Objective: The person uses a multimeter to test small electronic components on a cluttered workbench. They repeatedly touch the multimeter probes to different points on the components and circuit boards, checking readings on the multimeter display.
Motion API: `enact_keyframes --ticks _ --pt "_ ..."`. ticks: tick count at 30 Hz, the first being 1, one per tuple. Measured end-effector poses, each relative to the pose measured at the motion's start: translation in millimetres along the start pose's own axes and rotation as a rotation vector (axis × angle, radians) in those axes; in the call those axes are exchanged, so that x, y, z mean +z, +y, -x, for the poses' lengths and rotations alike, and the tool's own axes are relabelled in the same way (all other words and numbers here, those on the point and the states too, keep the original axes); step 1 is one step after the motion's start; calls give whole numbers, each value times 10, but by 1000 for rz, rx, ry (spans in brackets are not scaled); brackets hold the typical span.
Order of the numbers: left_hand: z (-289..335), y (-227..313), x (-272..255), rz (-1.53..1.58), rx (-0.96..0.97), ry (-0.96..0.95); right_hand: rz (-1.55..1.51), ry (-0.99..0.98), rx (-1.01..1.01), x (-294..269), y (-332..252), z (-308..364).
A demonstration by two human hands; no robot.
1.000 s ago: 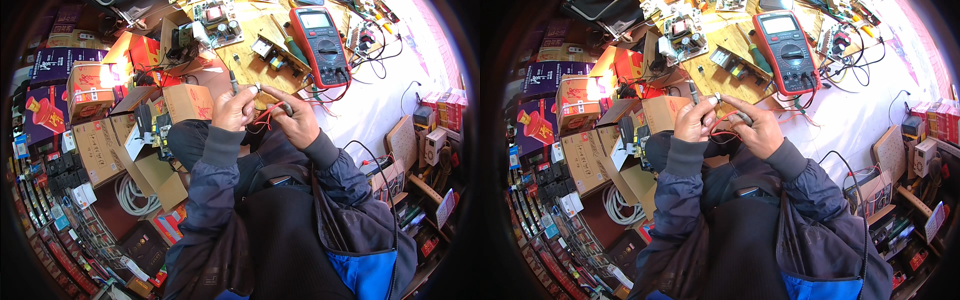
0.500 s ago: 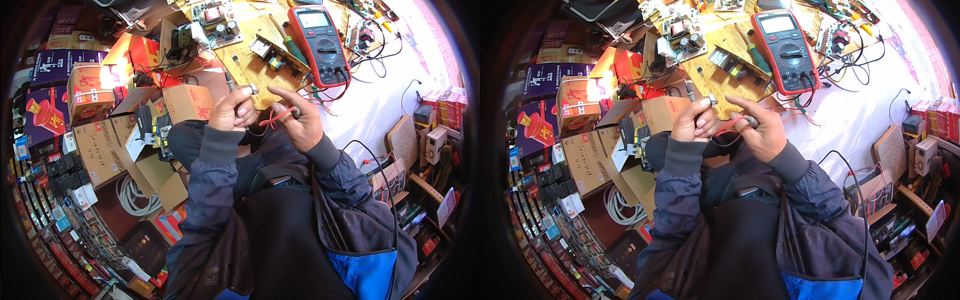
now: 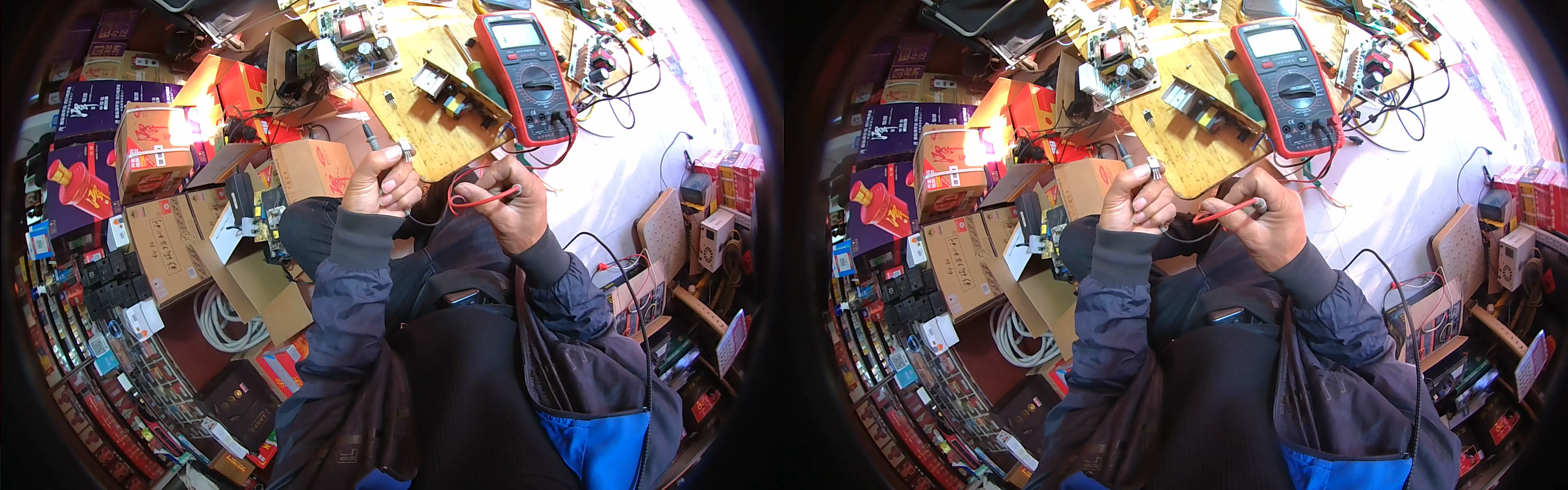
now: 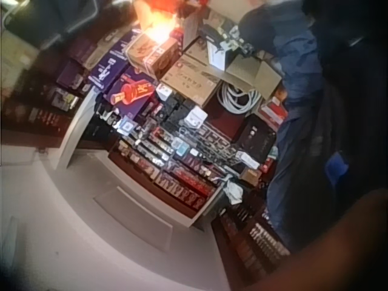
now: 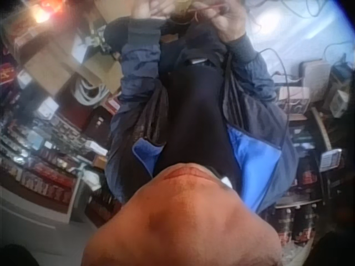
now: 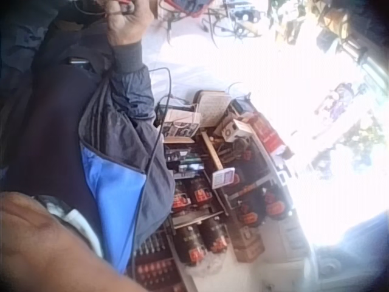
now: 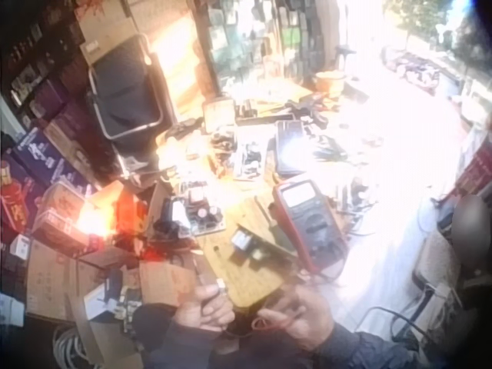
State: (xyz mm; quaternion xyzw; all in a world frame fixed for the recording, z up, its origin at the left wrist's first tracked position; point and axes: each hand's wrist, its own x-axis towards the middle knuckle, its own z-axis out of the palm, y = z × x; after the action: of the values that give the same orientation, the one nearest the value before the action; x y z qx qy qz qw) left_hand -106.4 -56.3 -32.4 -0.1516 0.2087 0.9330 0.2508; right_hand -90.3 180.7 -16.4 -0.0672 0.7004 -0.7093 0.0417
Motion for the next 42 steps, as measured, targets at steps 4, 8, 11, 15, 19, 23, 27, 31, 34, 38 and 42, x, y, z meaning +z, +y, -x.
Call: enact_keyframes --ticks 4,8,11,15,19,23,27,31,34,38,42 --pt "-46 -90 174 -584 198 394 39 13 -99 -50 30 -18" --pt "-187 -315 317 -1020 458 624 65 27 -102 -90 44 -4" --pt "-194 -348 343 -1077 510 642 30 35 -86 -143 20 17" --pt "-19 -292 312 -974 499 587 160 12 -210 -260 -48 -11" --pt "240 -202 298 -763 503 468 420 -19 -401 -422 -132 -14" --pt "527 -164 377 -1185 694 529 354 -37 -277 -583 -227 60" --pt "777 -137 377 -946 704 469 287 -19 -196 -616 -304 103" --pt "689 -232 175 -636 766 281 181 -79 -193 -402 -200 49" --pt "504 -312 10 -335 694 170 123 -17 -82 -203 -61 29" --pt "408 -421 -5 -289 692 323 -115 20 20 -115 -7 23" --pt "598 -228 94 -563 358 91 -119 73 43 -152 -82 10"
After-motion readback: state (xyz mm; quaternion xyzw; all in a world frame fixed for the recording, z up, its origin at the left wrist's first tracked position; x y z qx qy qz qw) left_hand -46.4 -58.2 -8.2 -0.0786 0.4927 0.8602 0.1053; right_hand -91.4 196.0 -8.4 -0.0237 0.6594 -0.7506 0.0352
